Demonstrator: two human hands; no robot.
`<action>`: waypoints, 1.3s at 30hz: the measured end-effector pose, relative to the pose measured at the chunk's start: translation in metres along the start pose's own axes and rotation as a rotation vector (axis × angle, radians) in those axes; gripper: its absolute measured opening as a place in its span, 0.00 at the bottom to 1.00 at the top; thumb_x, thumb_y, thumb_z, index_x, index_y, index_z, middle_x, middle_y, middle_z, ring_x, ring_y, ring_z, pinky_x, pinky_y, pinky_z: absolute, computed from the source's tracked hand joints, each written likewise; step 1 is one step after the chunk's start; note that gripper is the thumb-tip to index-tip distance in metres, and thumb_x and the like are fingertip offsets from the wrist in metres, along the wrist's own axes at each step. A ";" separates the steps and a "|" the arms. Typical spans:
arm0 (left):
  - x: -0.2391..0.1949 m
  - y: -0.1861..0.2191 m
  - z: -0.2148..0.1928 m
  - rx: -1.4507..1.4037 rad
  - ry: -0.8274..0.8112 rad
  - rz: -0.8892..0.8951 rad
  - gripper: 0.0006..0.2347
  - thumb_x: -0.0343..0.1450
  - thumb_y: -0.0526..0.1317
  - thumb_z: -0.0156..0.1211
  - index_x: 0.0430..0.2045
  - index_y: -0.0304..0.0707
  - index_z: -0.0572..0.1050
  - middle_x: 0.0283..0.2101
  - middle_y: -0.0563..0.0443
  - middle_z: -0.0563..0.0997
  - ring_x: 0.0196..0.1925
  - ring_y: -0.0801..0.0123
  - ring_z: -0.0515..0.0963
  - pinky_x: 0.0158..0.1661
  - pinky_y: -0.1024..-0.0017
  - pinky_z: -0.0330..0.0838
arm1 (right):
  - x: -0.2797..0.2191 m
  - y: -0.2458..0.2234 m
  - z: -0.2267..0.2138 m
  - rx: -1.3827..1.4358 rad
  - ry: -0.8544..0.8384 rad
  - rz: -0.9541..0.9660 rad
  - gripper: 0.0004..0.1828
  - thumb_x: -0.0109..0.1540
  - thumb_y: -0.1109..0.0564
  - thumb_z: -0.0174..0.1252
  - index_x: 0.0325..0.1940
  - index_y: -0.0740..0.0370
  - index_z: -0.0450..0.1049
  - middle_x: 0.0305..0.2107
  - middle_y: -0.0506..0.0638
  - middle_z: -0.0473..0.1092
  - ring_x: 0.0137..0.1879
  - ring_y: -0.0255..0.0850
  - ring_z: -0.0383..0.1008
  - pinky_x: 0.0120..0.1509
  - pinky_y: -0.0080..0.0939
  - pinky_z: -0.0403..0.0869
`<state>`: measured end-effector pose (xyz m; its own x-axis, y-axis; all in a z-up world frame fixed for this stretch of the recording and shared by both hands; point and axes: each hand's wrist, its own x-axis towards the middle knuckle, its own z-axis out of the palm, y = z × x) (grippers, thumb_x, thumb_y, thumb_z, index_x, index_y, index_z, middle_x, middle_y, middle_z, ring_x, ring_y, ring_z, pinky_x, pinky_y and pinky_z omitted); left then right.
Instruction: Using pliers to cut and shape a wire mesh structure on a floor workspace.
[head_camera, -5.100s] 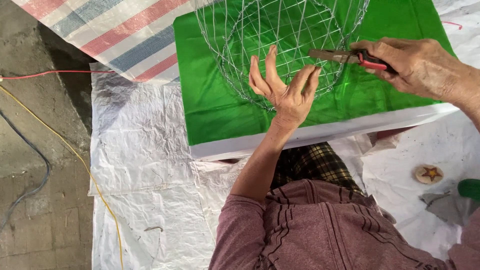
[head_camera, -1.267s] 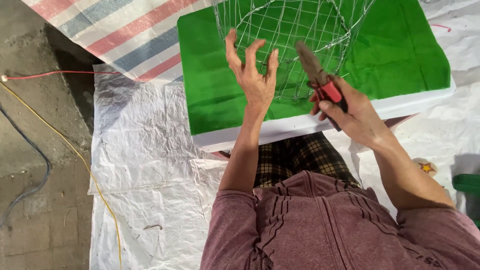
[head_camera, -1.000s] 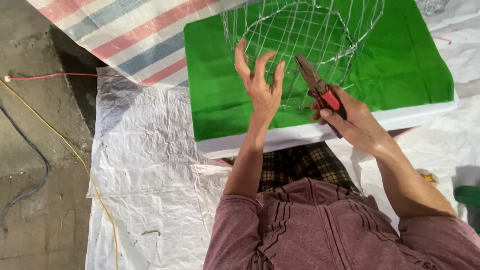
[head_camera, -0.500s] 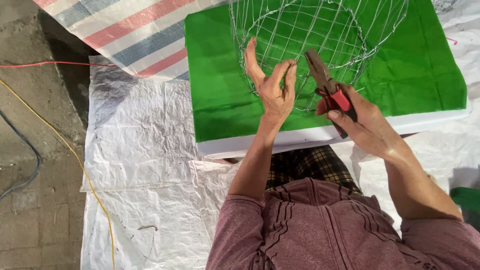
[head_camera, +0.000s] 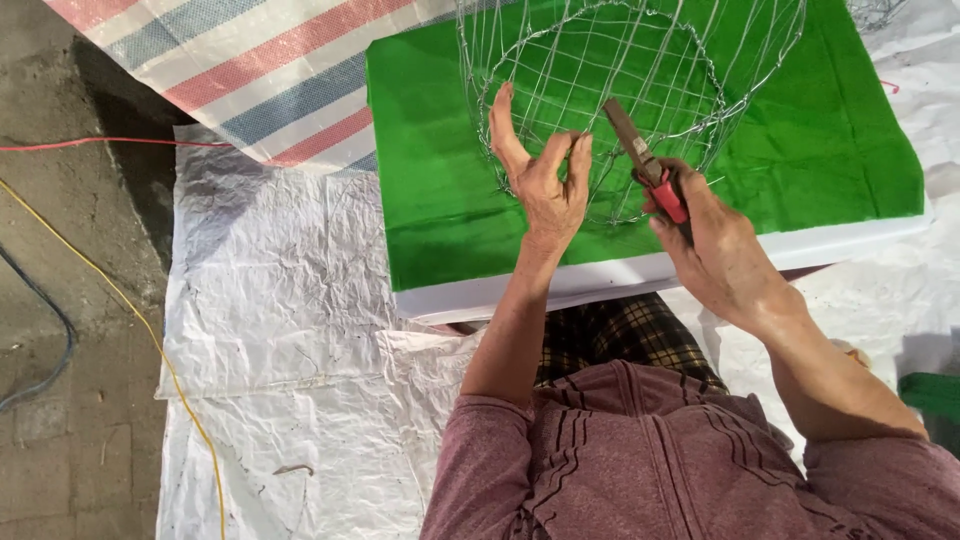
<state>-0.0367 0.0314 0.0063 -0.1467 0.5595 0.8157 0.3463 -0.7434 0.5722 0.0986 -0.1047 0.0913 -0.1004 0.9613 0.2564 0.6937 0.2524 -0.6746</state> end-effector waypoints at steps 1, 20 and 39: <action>0.000 0.001 -0.001 0.001 -0.006 0.000 0.08 0.71 0.39 0.62 0.23 0.38 0.76 0.76 0.43 0.47 0.79 0.47 0.52 0.79 0.48 0.48 | 0.001 0.001 0.001 -0.028 0.018 -0.041 0.28 0.64 0.72 0.53 0.67 0.77 0.54 0.41 0.67 0.74 0.35 0.51 0.78 0.30 0.44 0.77; -0.009 -0.019 0.013 -0.004 0.043 0.033 0.10 0.72 0.41 0.60 0.19 0.42 0.74 0.78 0.49 0.44 0.80 0.52 0.50 0.82 0.44 0.42 | -0.001 0.018 0.006 -0.400 0.136 -0.175 0.24 0.63 0.73 0.59 0.61 0.84 0.61 0.36 0.67 0.73 0.37 0.54 0.77 0.30 0.42 0.78; -0.007 -0.022 0.005 0.015 0.025 0.028 0.04 0.71 0.44 0.64 0.35 0.50 0.80 0.78 0.49 0.48 0.81 0.53 0.52 0.83 0.52 0.47 | -0.012 0.005 0.013 0.873 -0.127 0.205 0.24 0.66 0.60 0.49 0.66 0.66 0.61 0.44 0.58 0.74 0.45 0.46 0.76 0.47 0.50 0.79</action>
<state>-0.0387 0.0455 -0.0121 -0.1601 0.5290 0.8334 0.3645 -0.7529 0.5480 0.0940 -0.1132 0.0762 -0.1487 0.9884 0.0299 -0.0757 0.0188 -0.9970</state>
